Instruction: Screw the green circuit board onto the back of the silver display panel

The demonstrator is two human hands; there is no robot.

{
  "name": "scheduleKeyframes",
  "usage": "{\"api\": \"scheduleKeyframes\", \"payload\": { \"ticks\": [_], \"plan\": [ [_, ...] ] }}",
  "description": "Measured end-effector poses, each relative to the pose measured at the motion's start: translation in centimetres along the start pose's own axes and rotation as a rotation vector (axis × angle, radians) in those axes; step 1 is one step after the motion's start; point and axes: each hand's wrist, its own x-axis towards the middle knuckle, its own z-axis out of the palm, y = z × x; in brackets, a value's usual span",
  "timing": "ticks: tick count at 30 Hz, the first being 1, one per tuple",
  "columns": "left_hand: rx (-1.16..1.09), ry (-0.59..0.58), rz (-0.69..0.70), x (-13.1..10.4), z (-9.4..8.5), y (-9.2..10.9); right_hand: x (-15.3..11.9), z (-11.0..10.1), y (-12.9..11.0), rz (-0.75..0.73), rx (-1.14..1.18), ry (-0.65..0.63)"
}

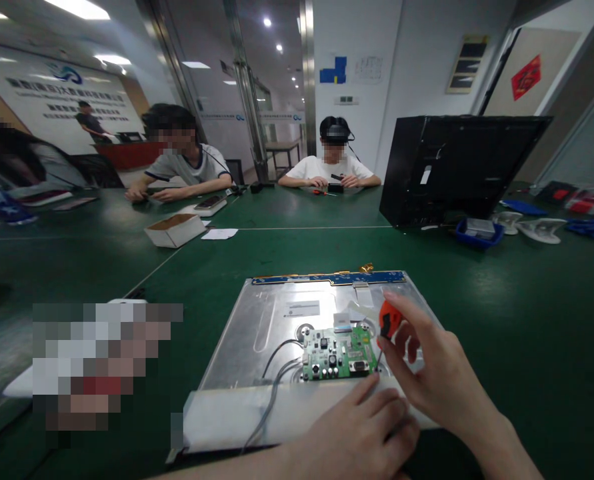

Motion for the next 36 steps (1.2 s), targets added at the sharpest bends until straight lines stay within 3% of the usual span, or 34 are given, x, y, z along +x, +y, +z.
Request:
{"api": "scheduleKeyframes", "payload": {
  "ticks": [17,36],
  "plan": [
    [-0.015,-0.012,-0.006,0.0,-0.3,0.0,0.1,-0.1,-0.2,-0.01,0.009,0.002],
    [0.074,0.064,0.002,-0.2,1.7,-0.3,0.3,-0.1,-0.3,-0.018,0.01,0.027]
  ]
}}
